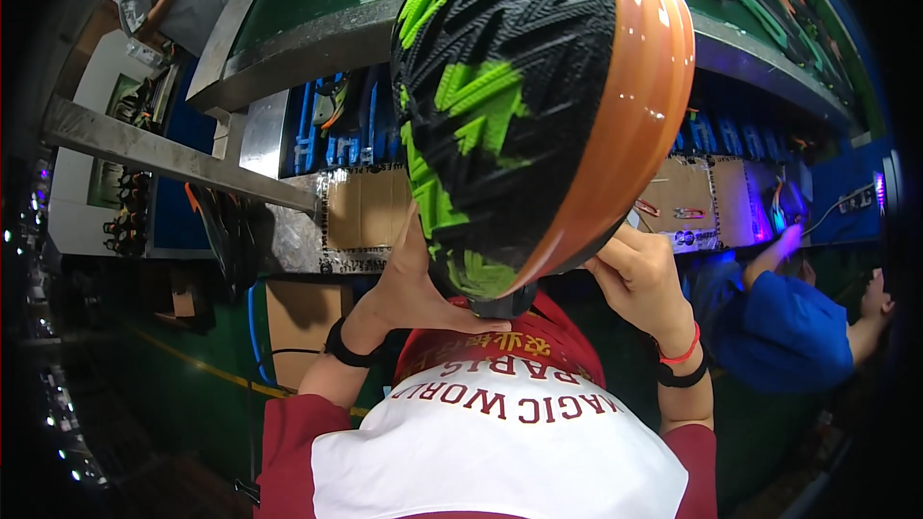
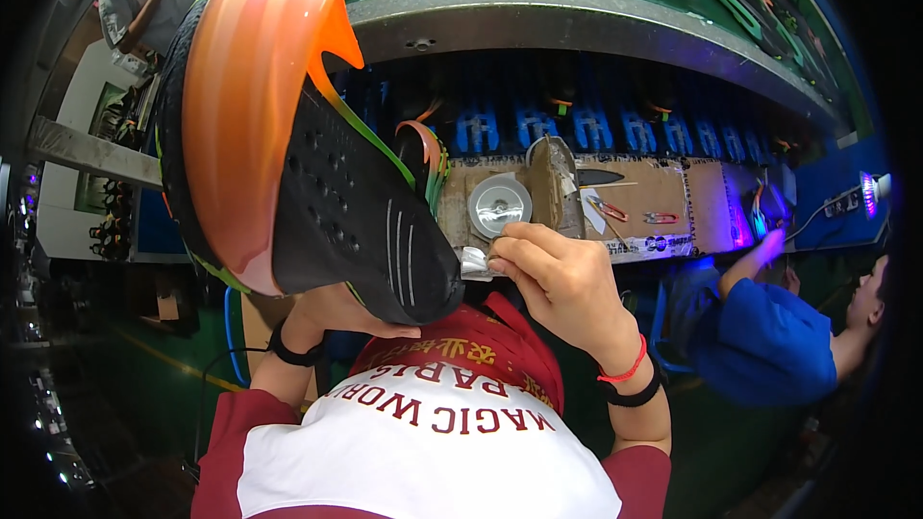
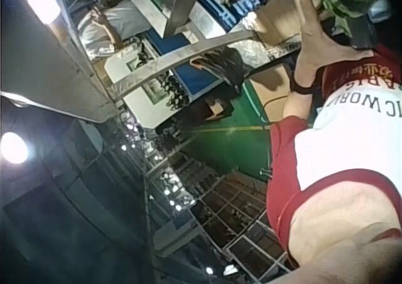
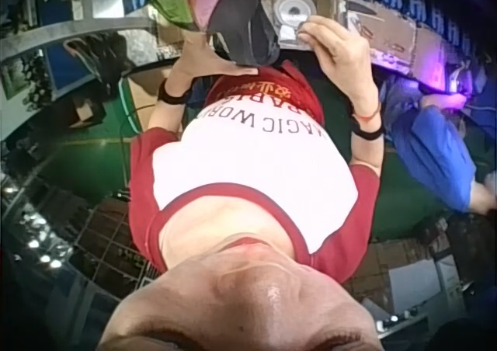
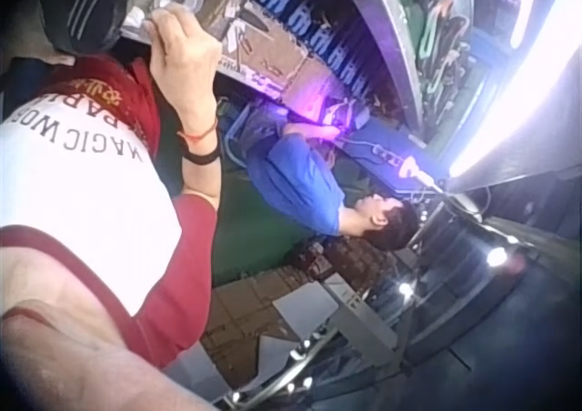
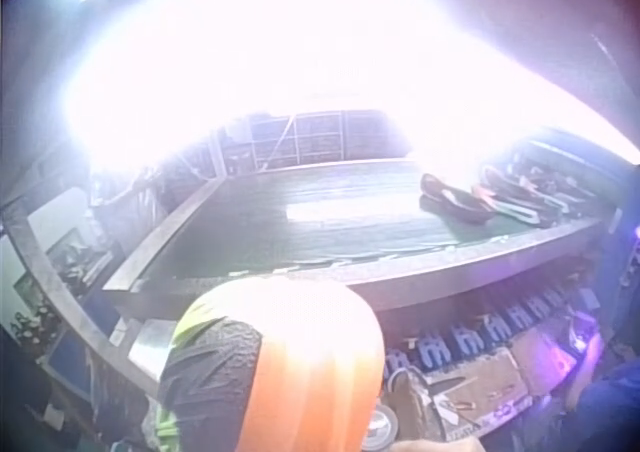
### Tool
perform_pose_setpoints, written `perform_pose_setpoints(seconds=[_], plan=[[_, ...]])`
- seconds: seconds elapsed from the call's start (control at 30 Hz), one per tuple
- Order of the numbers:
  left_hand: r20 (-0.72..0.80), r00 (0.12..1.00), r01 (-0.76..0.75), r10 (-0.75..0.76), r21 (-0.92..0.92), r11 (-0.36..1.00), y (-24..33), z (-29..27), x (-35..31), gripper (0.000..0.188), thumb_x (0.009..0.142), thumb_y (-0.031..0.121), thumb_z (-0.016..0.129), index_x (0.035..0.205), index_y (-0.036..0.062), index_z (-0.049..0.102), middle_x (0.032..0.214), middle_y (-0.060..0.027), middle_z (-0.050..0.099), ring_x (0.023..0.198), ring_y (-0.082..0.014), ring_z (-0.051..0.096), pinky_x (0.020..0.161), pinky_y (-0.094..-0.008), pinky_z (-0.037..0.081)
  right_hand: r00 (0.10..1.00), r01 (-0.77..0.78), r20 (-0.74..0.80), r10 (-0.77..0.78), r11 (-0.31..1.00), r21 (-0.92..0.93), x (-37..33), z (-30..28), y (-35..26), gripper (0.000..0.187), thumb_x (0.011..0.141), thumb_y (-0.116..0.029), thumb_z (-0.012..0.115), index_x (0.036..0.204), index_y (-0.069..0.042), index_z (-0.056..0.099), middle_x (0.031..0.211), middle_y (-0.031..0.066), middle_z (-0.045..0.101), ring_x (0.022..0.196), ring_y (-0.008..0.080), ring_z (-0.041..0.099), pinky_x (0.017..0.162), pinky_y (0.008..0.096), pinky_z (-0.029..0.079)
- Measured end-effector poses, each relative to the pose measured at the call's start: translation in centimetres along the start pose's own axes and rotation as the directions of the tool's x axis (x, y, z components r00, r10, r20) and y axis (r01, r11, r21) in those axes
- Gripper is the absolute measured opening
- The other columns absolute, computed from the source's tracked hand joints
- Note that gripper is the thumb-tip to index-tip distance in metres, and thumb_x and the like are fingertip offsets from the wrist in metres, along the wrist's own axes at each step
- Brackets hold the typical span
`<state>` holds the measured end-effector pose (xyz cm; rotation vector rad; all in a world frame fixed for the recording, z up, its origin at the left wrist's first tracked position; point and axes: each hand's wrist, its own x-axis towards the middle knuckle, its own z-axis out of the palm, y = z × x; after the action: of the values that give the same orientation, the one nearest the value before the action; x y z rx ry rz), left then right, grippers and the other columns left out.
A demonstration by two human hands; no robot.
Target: Applying glue to the surface and edges of shoe soles using a brush on a manufacturing assembly line.
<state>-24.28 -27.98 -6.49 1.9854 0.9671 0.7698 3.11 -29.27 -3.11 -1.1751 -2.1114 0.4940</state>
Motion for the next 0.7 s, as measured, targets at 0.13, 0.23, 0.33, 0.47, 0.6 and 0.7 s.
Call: perform_pose_setpoints(seconds=[0.13, 0.23, 0.33, 0.47, 0.6, 0.7], plan=[[-0.002, 0.971, -0.236, 0.238, 0.121, 0.964, -0.2, 0.0, 0.5, 0.125, 0.050, 0.027, 0.097, 0.147, 0.0034, 0.021, 0.140, -0.0162, 0.040, 0.126, -0.0292, 0.048, 0.106, -0.0410, 0.037, 0.999, -0.014, -0.036, 0.014, 1.000, -0.019, -0.2, 0.4, 0.3, 0.010, 0.080, -0.004, 0.072, 0.088, -0.003, 0.066, 0.089, 0.0091, 0.068, 0.065, 0.0270, 0.066, 0.054, 0.0316, 0.051], [-0.079, 0.969, -0.246, 0.235, -0.185, 0.951, 0.1, 0.4, 2.4, 0.128, 0.054, 0.025, 0.095, 0.147, 0.0045, 0.010, 0.141, -0.0161, 0.037, 0.125, -0.0274, 0.047, 0.107, -0.0409, 0.036, 0.975, -0.100, -0.195, 0.109, 0.993, 0.055, -0.5, -0.2, 1.1, 0.009, 0.079, 0.001, 0.070, 0.087, 0.000, 0.066, 0.089, 0.0118, 0.068, 0.065, 0.0276, 0.065, 0.057, 0.0297, 0.051], [-0.029, 0.992, -0.118, 0.126, -0.602, 0.789, 0.8, 1.0, 6.0, 0.122, 0.062, 0.022, 0.091, 0.146, 0.0048, 0.004, 0.141, -0.0157, 0.034, 0.128, -0.0251, 0.043, 0.109, -0.0404, 0.034, 0.878, -0.200, -0.415, 0.239, 0.970, 0.136, -1.5, -1.9, 2.2, 0.007, 0.082, 0.005, 0.067, 0.089, 0.005, 0.065, 0.090, 0.0132, 0.069, 0.070, 0.0182, 0.063, 0.062, 0.0253, 0.049], [0.124, 0.992, 0.093, 0.038, -0.887, 0.453, 2.2, 0.9, 12.2, 0.085, 0.083, 0.041, 0.067, 0.146, 0.0045, 0.022, 0.139, -0.0113, 0.044, 0.127, -0.0216, 0.047, 0.105, -0.0388, 0.040, 0.707, -0.330, -0.521, 0.479, 0.875, 0.355, -4.1, -2.8, 3.4, 0.008, 0.088, 0.001, 0.066, 0.090, 0.008, 0.064, 0.091, 0.0081, 0.068, 0.075, 0.0096, 0.058, 0.066, 0.0221, 0.046], [0.298, 0.952, 0.281, 0.067, -0.941, 0.186, 3.0, -0.3, 18.4, 0.067, 0.097, 0.055, 0.029, 0.137, 0.0028, 0.043, 0.121, -0.0159, 0.062, 0.106, -0.0319, 0.065, 0.087, -0.0397, 0.055, 0.671, -0.366, -0.526, 0.523, 0.850, 0.379, -6.8, -2.4, 4.3, 0.013, 0.089, -0.003, 0.067, 0.096, 0.008, 0.066, 0.088, 0.0041, 0.067, 0.079, 0.0084, 0.058, 0.072, 0.0217, 0.046], [0.334, 0.916, 0.362, 0.223, -0.927, -0.100, 2.2, -0.9, 21.3, 0.071, 0.099, 0.060, 0.022, 0.135, 0.0023, 0.042, 0.117, -0.0217, 0.062, 0.088, -0.0399, 0.069, 0.068, -0.0367, 0.063, 0.624, -0.379, -0.523, 0.581, 0.810, 0.449, -8.3, -1.8, 4.8, 0.018, 0.089, -0.003, 0.068, 0.104, 0.008, 0.069, 0.088, 0.0024, 0.067, 0.080, 0.0079, 0.059, 0.073, 0.0208, 0.047]])
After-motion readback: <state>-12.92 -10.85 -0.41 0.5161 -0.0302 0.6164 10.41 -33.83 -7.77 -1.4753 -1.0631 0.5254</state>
